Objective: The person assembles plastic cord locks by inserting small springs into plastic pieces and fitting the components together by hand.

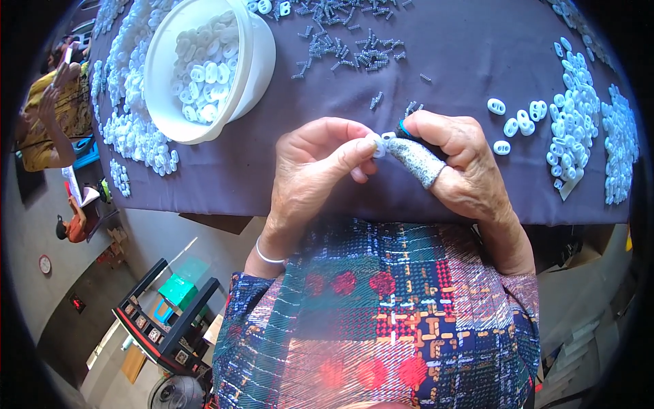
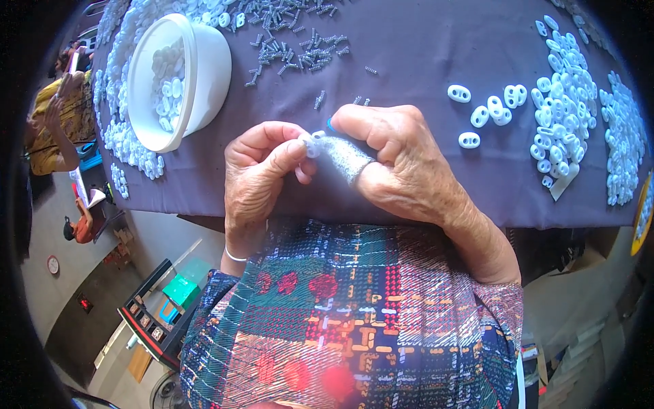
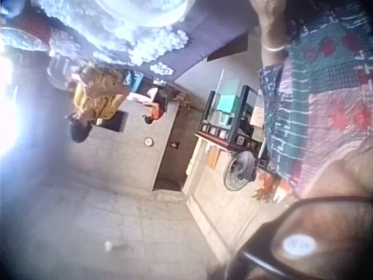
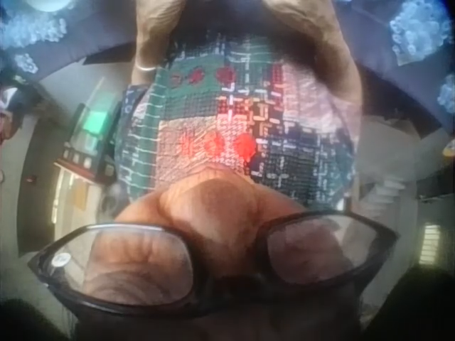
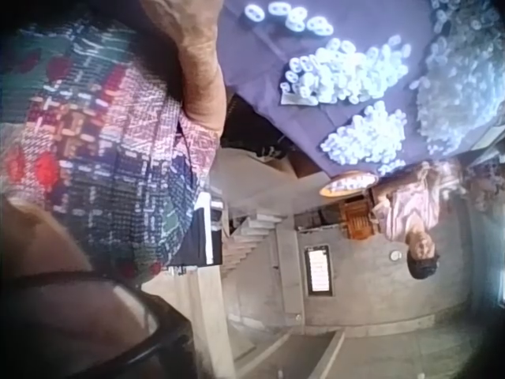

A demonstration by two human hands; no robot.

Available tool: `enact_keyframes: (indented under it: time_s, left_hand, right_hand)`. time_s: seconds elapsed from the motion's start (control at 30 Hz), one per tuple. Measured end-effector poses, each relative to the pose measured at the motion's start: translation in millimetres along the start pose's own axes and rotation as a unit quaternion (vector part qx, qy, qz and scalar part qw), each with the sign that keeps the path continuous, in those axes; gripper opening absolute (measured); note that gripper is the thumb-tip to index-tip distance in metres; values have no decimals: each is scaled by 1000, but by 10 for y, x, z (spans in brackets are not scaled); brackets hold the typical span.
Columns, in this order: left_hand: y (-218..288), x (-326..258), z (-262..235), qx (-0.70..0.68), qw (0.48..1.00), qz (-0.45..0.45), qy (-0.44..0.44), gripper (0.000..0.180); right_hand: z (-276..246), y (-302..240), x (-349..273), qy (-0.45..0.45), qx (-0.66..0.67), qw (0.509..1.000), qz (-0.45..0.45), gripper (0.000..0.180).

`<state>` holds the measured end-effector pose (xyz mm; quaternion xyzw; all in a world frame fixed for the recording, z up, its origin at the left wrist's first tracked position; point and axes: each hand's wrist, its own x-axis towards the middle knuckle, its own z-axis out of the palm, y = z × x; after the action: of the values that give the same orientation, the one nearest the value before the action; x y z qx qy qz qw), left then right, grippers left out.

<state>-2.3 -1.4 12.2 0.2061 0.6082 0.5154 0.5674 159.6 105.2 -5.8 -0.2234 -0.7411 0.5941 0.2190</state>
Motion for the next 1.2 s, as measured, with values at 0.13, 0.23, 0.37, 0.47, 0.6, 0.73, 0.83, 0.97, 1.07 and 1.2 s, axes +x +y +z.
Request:
enact_keyframes:
  time_s: [0.13, 0.23, 0.37, 0.47, 0.6, 0.73, 0.83, 0.97, 1.07, 1.2]
  left_hand:
    - [15, -1, 9, -5, 1000, -9, 7, 14]
    - [13, 1, 4, -4, 1000, -8, 4, 14]
    - [20, 9, -10, 8, 1000, -12, -11, 14]
    - [35, 9, 3, -43, 998, -37, -11, 14]
    - [16, 0, -15, -47, 998, -17, -24, 15]
    - [24, -14, 4, 10, 1000, -21, -4, 15]
    - [13, -25, 20, 13, 1000, -15, 6, 14]
    - [-5, -40, 63, 11, 1000, 10, 24, 13]
    - [-54, -54, 45, 2, 999, 30, 13, 16]
    - [-73, -58, 82, 25, 998, 44, 27, 16]
  right_hand:
    - [3, 15, 1, 6, -5, 1000, -19, 11]
    - [-17, -15, 11, -9, -6, 1000, -4, 11]
    - [-21, -7, 9, -18, 0, 1000, -4, 11]
    - [-22, -3, 5, -22, 15, 1000, 7, 11]
    - [-17, -21, -1, -15, 9, 1000, -4, 11]
    - [-12, -3, 0, -32, 17, 999, 7, 10]
    - [1, 11, 2, -28, 4, 1000, -3, 10]
    - [12, 16, 9, -30, -2, 1000, 1, 10]
    - [14, 16, 11, -31, -13, 999, -4, 10]
    - [18, 17, 18, -23, 4, 1000, 2, 10]
